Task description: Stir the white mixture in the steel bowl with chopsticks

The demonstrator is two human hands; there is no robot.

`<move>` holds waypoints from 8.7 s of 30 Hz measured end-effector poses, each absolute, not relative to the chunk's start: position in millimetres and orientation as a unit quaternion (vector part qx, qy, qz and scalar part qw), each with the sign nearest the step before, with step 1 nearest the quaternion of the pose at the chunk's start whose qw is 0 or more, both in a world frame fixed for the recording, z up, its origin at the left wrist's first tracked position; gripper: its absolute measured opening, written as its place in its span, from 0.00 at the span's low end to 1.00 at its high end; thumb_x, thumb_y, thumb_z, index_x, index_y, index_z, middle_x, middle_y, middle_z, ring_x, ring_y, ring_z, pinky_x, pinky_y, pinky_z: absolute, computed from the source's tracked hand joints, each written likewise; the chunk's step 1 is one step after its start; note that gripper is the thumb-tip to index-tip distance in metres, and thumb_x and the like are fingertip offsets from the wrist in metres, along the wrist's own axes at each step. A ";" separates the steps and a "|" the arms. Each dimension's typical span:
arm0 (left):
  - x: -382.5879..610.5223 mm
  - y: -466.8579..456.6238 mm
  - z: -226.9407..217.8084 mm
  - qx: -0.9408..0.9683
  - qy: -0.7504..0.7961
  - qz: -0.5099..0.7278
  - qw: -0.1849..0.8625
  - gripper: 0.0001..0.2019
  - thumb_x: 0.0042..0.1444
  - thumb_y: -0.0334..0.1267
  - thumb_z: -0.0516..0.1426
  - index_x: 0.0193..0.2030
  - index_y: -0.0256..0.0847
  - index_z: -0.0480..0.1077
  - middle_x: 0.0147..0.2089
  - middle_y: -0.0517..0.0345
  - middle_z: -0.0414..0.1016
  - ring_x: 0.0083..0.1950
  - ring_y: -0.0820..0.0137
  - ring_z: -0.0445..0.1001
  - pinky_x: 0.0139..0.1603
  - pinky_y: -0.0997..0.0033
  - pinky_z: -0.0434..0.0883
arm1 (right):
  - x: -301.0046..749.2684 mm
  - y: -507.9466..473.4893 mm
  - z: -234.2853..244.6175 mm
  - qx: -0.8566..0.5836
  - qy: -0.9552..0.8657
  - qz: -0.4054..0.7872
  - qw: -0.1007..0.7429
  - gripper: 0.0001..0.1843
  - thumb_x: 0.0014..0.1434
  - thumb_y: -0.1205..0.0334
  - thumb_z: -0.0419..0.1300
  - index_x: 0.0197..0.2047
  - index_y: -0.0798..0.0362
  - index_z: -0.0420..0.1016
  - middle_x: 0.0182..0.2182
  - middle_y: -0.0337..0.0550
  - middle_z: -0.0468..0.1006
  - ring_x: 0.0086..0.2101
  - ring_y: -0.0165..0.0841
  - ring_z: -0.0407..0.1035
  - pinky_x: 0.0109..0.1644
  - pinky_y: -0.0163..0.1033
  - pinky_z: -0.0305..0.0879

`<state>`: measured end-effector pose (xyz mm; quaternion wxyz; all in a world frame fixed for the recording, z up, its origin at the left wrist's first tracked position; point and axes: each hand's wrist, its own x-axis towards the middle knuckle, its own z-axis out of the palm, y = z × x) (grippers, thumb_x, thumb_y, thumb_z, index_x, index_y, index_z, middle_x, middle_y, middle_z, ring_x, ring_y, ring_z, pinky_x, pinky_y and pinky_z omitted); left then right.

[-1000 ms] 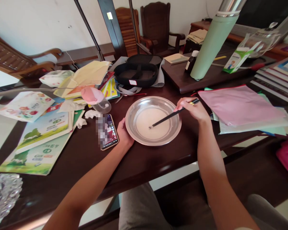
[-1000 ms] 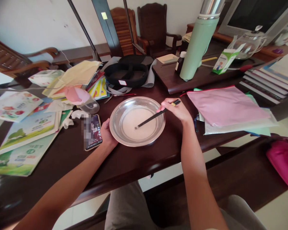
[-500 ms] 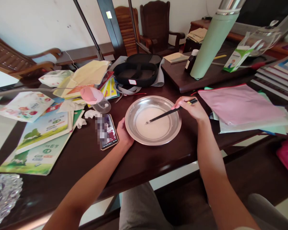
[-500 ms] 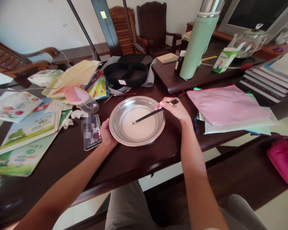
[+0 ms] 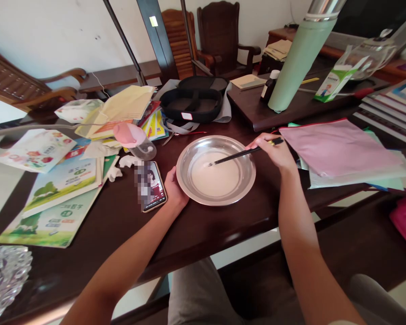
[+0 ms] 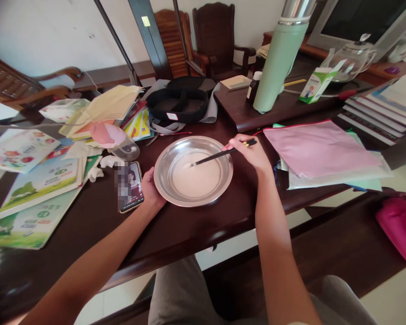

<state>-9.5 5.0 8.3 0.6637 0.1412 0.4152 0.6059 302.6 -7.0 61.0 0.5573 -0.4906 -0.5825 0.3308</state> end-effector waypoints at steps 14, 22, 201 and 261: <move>-9.2 5.9 6.6 0.146 0.408 0.610 0.663 0.11 0.52 0.48 0.67 0.30 0.43 0.80 0.31 0.58 0.85 0.44 0.55 0.85 0.55 0.56 0.79 | 307.9 -5.8 57.9 -0.492 -0.564 0.321 0.580 0.26 0.59 0.32 0.72 0.25 0.46 0.82 0.25 0.41 0.86 0.33 0.42 0.84 0.49 0.48 0.79; -9.1 5.5 8.4 0.137 0.415 0.612 0.660 0.09 0.52 0.46 0.66 0.29 0.43 0.79 0.31 0.58 0.84 0.41 0.57 0.84 0.54 0.57 0.79 | 300.7 -6.6 59.2 -0.450 -0.602 0.381 0.539 0.28 0.58 0.32 0.73 0.25 0.49 0.82 0.26 0.45 0.86 0.34 0.41 0.84 0.45 0.45 0.78; -8.5 6.1 10.1 0.148 0.411 0.599 0.672 0.12 0.47 0.49 0.68 0.30 0.44 0.78 0.32 0.56 0.85 0.49 0.50 0.85 0.57 0.53 0.79 | 310.2 -5.8 56.2 -0.488 -0.543 0.308 0.610 0.32 0.61 0.29 0.67 0.20 0.45 0.78 0.21 0.42 0.83 0.31 0.42 0.83 0.49 0.50 0.78; -9.0 6.6 10.5 0.127 0.415 0.603 0.669 0.10 0.50 0.47 0.65 0.29 0.43 0.80 0.32 0.56 0.85 0.43 0.55 0.84 0.54 0.56 0.79 | 315.3 -7.3 57.3 -0.469 -0.542 0.315 0.622 0.31 0.60 0.31 0.70 0.19 0.46 0.79 0.20 0.42 0.82 0.27 0.39 0.79 0.43 0.47 0.76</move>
